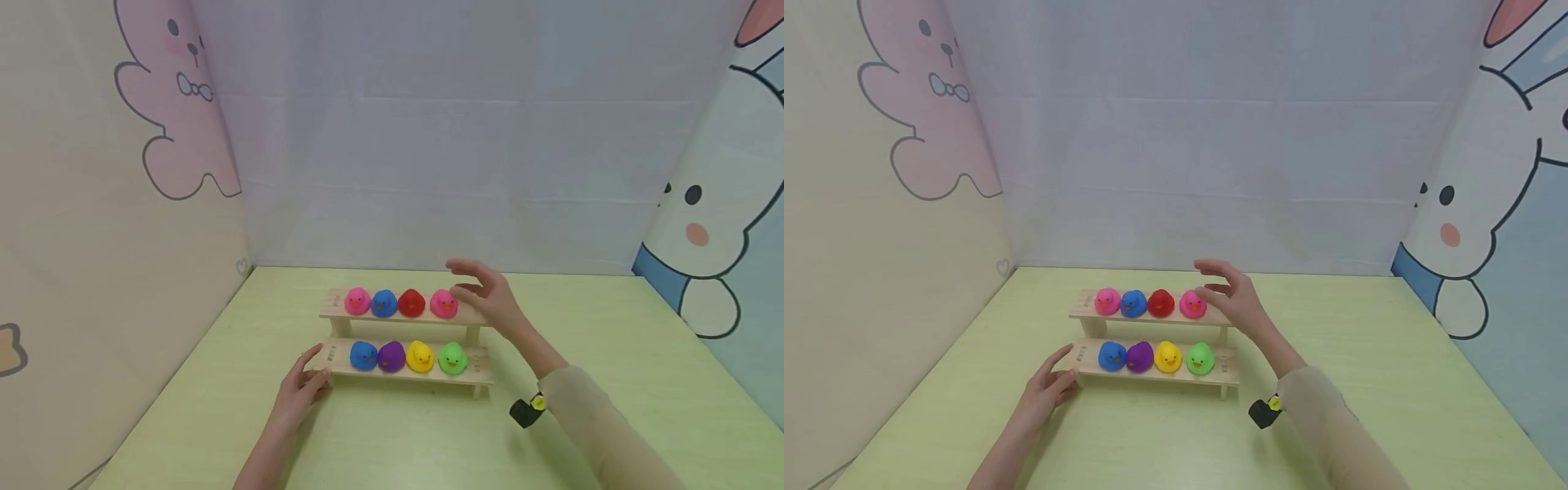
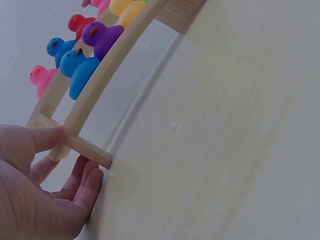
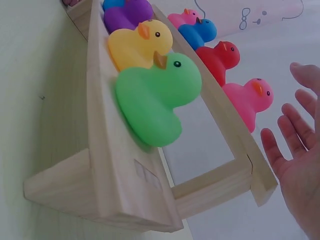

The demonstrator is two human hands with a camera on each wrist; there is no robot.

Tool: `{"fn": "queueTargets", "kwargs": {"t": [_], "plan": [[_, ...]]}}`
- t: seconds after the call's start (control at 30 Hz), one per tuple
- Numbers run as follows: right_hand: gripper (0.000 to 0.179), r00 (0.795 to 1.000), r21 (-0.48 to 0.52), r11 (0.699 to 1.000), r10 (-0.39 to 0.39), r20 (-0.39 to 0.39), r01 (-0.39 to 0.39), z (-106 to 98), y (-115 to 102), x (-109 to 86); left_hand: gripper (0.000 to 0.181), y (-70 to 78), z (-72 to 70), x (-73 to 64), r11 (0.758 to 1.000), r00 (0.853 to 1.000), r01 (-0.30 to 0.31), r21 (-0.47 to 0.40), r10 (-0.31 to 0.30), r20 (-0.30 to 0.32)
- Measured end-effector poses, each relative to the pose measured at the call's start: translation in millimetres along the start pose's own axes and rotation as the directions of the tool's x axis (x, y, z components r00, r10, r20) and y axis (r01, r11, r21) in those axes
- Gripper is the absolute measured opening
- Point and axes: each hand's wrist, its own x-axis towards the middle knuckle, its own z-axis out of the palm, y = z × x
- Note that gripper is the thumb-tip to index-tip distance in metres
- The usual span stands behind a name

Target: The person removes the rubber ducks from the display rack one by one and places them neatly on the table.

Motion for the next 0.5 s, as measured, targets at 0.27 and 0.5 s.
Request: {"fn": "queueTargets", "kwargs": {"t": [0.27, 0.5], "plan": [[0.052, 0.993, -0.057, 0.993, 0.108, 0.053, -0.105, 7.8, 0.5, -6.4, 0.056, -0.4, 0.9, 0.8, 1.000, 1.000, 0.017, -0.003, -0.017, -0.003], [0.052, 0.981, -0.107, 0.982, 0.166, 0.103, -0.155, 7.4, 0.7, -5.8, 0.055, -1.2, -0.1, 2.0, 1.000, 1.000, -0.002, -0.009, 0.002, 0.003]]}}
